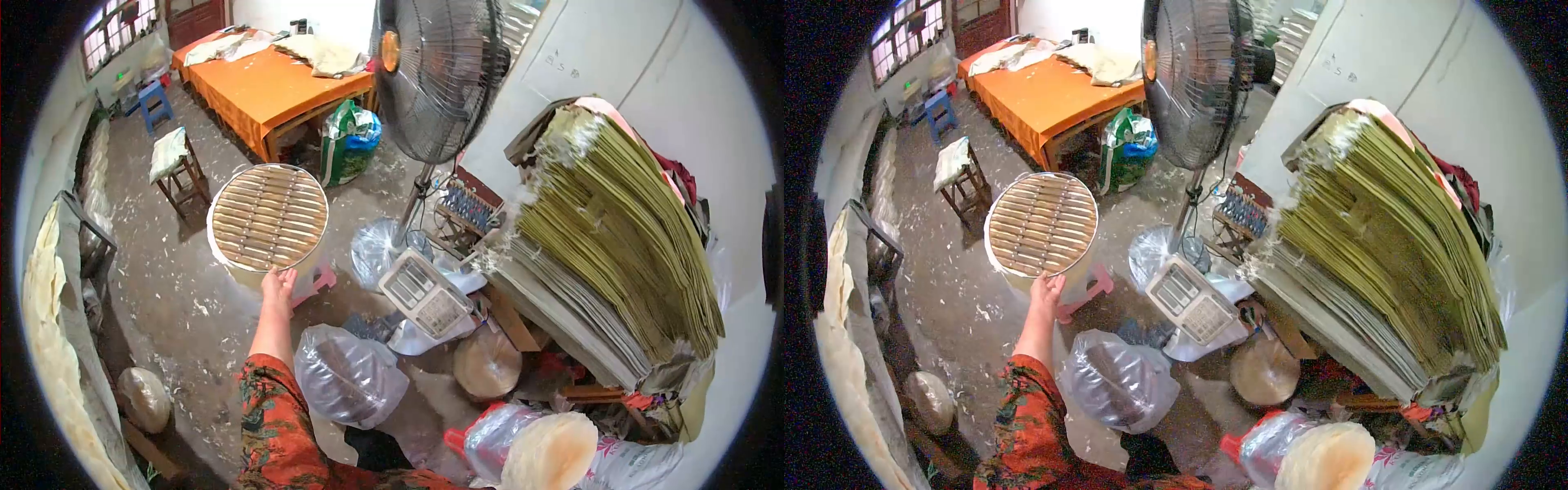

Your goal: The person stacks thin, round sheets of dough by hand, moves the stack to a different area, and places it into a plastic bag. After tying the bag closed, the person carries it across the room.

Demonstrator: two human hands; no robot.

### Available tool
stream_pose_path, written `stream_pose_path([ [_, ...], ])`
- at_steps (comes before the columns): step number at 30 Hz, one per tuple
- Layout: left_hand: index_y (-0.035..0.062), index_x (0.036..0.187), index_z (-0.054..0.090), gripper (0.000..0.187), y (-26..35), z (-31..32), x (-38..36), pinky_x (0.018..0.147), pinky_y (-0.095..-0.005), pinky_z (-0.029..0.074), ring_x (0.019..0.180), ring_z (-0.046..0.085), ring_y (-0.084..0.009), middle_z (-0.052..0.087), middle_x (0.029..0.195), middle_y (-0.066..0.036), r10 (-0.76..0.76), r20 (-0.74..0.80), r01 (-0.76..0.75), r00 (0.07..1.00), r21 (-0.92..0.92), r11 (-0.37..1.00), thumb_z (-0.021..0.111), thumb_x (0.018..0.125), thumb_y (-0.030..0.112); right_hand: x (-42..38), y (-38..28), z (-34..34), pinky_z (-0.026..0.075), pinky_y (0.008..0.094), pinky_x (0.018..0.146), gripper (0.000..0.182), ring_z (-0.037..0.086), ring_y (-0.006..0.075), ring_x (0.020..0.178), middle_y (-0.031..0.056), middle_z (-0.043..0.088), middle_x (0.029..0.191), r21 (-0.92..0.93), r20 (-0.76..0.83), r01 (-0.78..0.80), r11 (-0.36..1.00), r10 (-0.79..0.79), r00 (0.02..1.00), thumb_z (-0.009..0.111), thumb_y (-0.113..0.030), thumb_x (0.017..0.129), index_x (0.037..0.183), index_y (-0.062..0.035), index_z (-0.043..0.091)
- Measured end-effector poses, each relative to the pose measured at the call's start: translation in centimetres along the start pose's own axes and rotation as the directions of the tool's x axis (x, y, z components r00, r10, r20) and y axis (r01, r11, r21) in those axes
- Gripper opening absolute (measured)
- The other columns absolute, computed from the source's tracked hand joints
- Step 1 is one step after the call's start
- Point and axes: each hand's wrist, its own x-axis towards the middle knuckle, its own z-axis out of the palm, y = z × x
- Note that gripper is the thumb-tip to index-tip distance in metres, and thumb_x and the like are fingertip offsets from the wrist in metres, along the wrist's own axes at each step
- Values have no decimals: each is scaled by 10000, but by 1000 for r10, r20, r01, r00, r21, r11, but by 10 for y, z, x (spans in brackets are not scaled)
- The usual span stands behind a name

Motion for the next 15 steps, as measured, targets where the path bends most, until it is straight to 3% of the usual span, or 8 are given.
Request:
stream_pose_path([
  [4, -5, 1134, 424, 323, 8, 3, 8, 843, -476, 481, 957, 484, -293, 428, 1110, -174, -56, -80, 59, 995, 34, 998, 475, 896, 207, -3, -13, 10, 349, 356, 951, 475, 400, 223, 1131, 132, 407, 1242, -28, 45, -19, 999, 21, 999, 564, -239, 841, 1234, -30, 400],
  [5, 21, 907, 515, 165, 9, 1, 14, 793, -457, 498, 812, 482, -236, 478, 904, -110, -45, -38, 47, 998, 60, 997, 516, 872, 182, -5, -10, 13, 353, 356, 947, 466, 406, 220, 1125, 129, 414, 1235, -40, 56, -27, 999, 29, 998, 562, -240, 843, 1229, -31, 406],
  [6, 21, 907, 515, 165, 14, 8, 12, 793, -457, 498, 812, 482, -236, 478, 904, -110, -49, -33, 50, 998, 60, 997, 516, 872, 182, -6, -11, 16, 358, 355, 943, 458, 411, 216, 1119, 125, 422, 1229, -48, 67, -29, 998, 32, 997, 560, -242, 845, 1225, -33, 412],
  [8, 45, 825, 545, 90, 28, 27, 9, 765, -459, 504, 765, 500, -201, 511, 816, -77, -51, 96, 50, 994, 8, 999, 545, 838, 134, -9, -11, 18, 366, 354, 934, 441, 423, 210, 1107, 119, 437, 1216, -56, 86, -36, 998, 41, 995, 556, -244, 849, 1215, -36, 424],
  [10, 42, 721, 551, 46, 53, 30, 50, 668, -357, 505, 629, 516, -158, 559, 689, -48, 109, 418, -128, 902, 19, 992, 545, 762, 23, -15, -8, 18, 375, 353, 926, 425, 435, 203, 1095, 112, 452, 1203, -48, 103, -50, 998, 55, 993, 552, -246, 852, 1205, -40, 436],
  [11, 33, 680, 556, 78, 74, 48, 31, 634, -334, 493, 591, 536, -172, 568, 633, -59, 98, 393, -109, 914, 4, 994, 534, 733, -20, -17, -8, 18, 379, 353, 922, 417, 441, 200, 1089, 109, 459, 1197, -52, 112, -49, 997, 54, 992, 550, -248, 854, 1200, -42, 442],
  [12, 26, 690, 557, 70, 92, 63, 16, 659, -343, 507, 607, 567, -192, 568, 631, -71, 148, 546, -118, 824, -90, 989, 551, 715, -38, -21, -4, 18, 383, 352, 917, 409, 447, 196, 1083, 105, 467, 1190, -51, 122, -51, 997, 56, 991, 548, -249, 856, 1196, -43, 448],
  [15, -2, 723, 569, 62, 142, 72, -34, 835, -412, 499, 771, 607, -240, 619, 784, -134, 205, 646, -101, 736, -194, 976, 547, 743, -56, -30, 4, 20, 396, 351, 905, 387, 464, 186, 1065, 95, 490, 1171, -34, 155, -41, 999, 46, 987, 542, -253, 862, 1181, -48, 466],
])
